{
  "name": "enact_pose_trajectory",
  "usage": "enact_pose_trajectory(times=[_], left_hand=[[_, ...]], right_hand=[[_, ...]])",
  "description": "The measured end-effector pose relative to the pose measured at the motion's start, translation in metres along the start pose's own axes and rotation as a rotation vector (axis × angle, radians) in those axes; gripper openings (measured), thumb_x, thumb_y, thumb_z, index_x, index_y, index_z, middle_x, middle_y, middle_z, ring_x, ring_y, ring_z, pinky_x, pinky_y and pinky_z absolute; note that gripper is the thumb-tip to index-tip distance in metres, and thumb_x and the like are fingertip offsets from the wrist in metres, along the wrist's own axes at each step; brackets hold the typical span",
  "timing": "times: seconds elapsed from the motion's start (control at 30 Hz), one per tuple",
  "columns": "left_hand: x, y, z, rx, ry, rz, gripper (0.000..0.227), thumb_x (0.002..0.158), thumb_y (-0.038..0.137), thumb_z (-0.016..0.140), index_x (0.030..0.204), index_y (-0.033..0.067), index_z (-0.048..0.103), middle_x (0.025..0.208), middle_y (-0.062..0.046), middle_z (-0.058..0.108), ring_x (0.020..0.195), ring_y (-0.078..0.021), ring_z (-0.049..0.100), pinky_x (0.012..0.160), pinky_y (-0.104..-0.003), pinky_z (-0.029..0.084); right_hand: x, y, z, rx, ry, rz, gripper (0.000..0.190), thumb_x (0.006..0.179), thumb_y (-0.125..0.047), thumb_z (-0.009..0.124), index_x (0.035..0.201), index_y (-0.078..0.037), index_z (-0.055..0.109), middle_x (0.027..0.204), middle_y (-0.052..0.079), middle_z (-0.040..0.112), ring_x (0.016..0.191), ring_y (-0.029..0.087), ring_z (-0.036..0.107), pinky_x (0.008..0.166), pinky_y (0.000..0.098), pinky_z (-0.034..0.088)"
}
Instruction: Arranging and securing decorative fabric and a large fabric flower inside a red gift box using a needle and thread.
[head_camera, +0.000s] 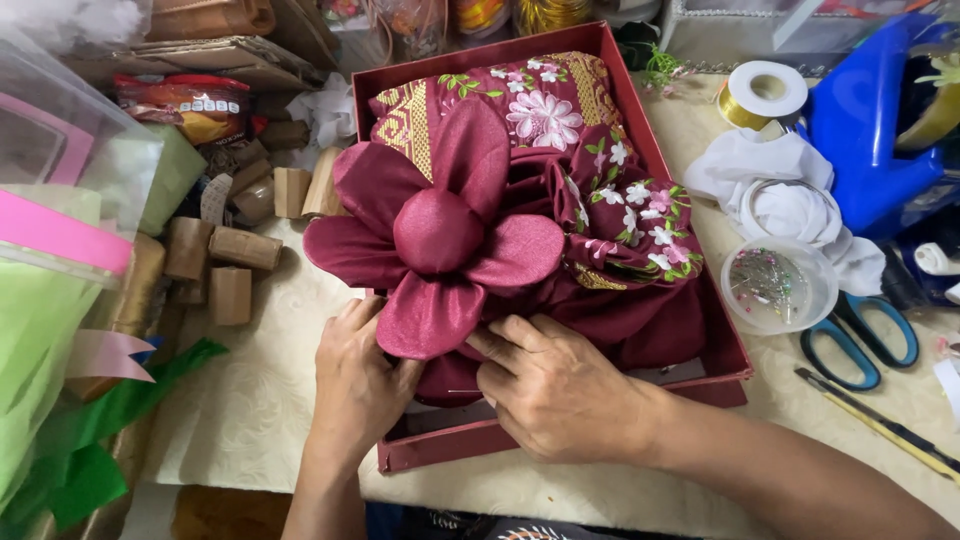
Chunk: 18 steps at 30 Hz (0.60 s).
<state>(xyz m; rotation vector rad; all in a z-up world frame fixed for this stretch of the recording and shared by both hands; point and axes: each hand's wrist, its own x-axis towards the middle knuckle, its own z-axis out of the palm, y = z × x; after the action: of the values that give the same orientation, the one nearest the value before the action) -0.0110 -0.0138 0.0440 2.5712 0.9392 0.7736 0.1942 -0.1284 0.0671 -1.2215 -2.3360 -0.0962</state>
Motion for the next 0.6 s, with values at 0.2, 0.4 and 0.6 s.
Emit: enact_pose_trajectory(times=[0.2, 0.4, 0.6], left_hand=[[-0.005, -0.008, 0.004, 0.017, -0.035, -0.027, 0.022, 0.083, 0.025, 0.075, 0.099, 0.0098, 0.069, 0.095, -0.008, 0.064, 0.085, -0.0317, 0.058, 0.071, -0.044, 0.044], [-0.010, -0.007, 0.008, -0.074, 0.029, -0.096, 0.018, 0.083, 0.021, 0.077, 0.085, 0.0087, 0.064, 0.085, -0.006, 0.062, 0.078, -0.0294, 0.056, 0.071, -0.042, 0.045], [-0.009, 0.000, 0.010, -0.110, 0.065, -0.158, 0.022, 0.083, 0.017, 0.076, 0.086, 0.0061, 0.057, 0.081, -0.008, 0.059, 0.077, -0.0300, 0.056, 0.072, -0.041, 0.045]], right_hand=[[0.000, 0.001, -0.001, 0.021, -0.012, -0.010, 0.012, 0.083, -0.016, 0.062, 0.082, -0.004, 0.060, 0.119, 0.022, 0.068, 0.101, 0.035, 0.056, 0.083, 0.0437, 0.049], [-0.001, 0.001, -0.008, 0.067, -0.017, 0.014, 0.013, 0.086, -0.016, 0.063, 0.089, -0.004, 0.063, 0.126, 0.019, 0.068, 0.109, 0.036, 0.057, 0.091, 0.0447, 0.049], [-0.002, 0.002, -0.007, 0.060, 0.004, 0.032, 0.012, 0.085, -0.016, 0.064, 0.088, -0.004, 0.064, 0.123, 0.017, 0.070, 0.109, 0.035, 0.058, 0.086, 0.0437, 0.050]])
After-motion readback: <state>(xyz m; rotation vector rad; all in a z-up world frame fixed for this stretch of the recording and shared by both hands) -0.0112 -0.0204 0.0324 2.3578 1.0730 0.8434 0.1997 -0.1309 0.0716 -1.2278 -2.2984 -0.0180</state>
